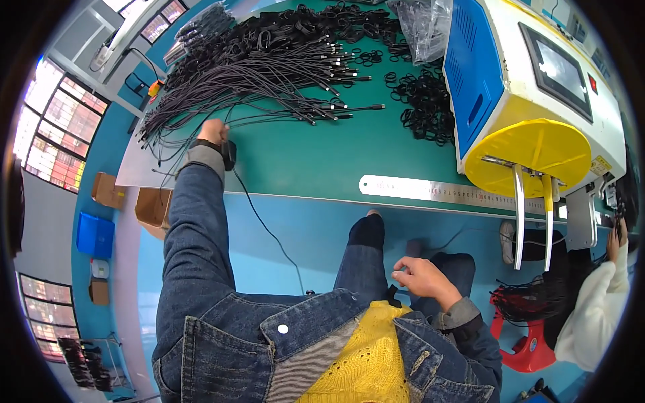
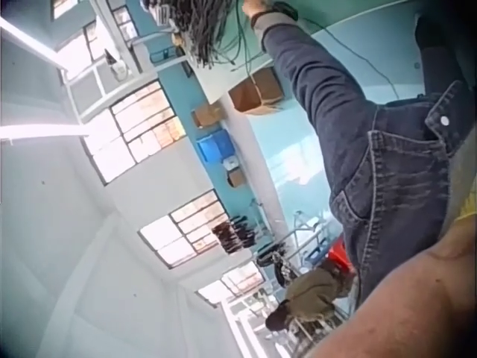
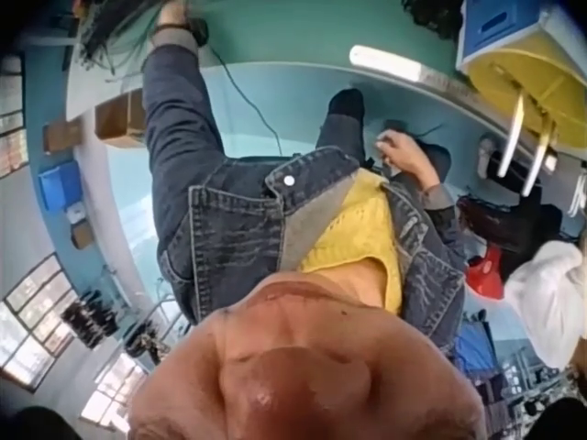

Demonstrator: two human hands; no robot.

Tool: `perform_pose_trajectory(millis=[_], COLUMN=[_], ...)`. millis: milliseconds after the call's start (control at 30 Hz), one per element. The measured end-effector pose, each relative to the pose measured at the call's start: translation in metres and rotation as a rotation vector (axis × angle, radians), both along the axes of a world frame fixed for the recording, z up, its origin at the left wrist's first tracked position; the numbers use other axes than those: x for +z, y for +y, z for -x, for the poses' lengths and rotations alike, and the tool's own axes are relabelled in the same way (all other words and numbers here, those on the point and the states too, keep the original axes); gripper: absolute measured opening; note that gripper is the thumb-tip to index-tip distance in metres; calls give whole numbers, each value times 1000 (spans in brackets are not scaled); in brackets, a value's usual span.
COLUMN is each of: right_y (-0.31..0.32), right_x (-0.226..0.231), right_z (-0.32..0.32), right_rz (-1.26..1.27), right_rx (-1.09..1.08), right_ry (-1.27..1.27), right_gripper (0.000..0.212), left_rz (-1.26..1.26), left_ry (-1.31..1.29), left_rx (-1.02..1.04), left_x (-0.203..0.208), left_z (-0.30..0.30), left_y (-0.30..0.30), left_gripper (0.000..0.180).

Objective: The person picks up a cable, winds it around the spindles of a machine, and removes the coiled cable to secure it with a tie. After repeating this process, the person gathers and organizes the remaining loose cables on the table.

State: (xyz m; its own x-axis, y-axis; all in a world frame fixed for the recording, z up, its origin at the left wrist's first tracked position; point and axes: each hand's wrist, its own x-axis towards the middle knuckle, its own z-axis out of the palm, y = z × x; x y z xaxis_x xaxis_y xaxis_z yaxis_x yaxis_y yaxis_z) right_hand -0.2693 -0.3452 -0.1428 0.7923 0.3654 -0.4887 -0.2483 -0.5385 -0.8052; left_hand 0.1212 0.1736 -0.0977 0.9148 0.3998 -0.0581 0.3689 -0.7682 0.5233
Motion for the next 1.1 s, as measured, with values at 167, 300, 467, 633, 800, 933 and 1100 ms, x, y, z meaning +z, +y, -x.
perform_pose_trajectory(millis=[167, 300, 467, 633, 800, 933, 1100], right_y=[6, 5, 12, 21, 51, 81, 66], right_x=[10, 12, 16, 48, 138, 152, 122], right_z=[-5, -9, -11, -23, -52, -55, -27], right_rz=[3, -10, -39, -41, -58, 265, -278], right_rx=[77, -4, 7, -177, -239, -233, 44], right_ry=[5, 47, 52, -488, -1364, -1564, -934], right_gripper=[23, 22, 26, 64, 97, 68, 10], left_rz=[673, 1100, 1205, 965, 506, 664, 608], left_ry=[-36, -385, -630, -600, -644, -495, -180], left_rx=[-8, -250, -573, -878, -827, -1142, -1045], left_x=[105, 205, 273, 296, 256, 240, 201], left_z=[-4, 4, 86, 187, 301, 355, 369], left_y=[41, -40, -66, -74, -123, -123, -108], left_gripper=[18, 20, 26, 28, 27, 24, 19])
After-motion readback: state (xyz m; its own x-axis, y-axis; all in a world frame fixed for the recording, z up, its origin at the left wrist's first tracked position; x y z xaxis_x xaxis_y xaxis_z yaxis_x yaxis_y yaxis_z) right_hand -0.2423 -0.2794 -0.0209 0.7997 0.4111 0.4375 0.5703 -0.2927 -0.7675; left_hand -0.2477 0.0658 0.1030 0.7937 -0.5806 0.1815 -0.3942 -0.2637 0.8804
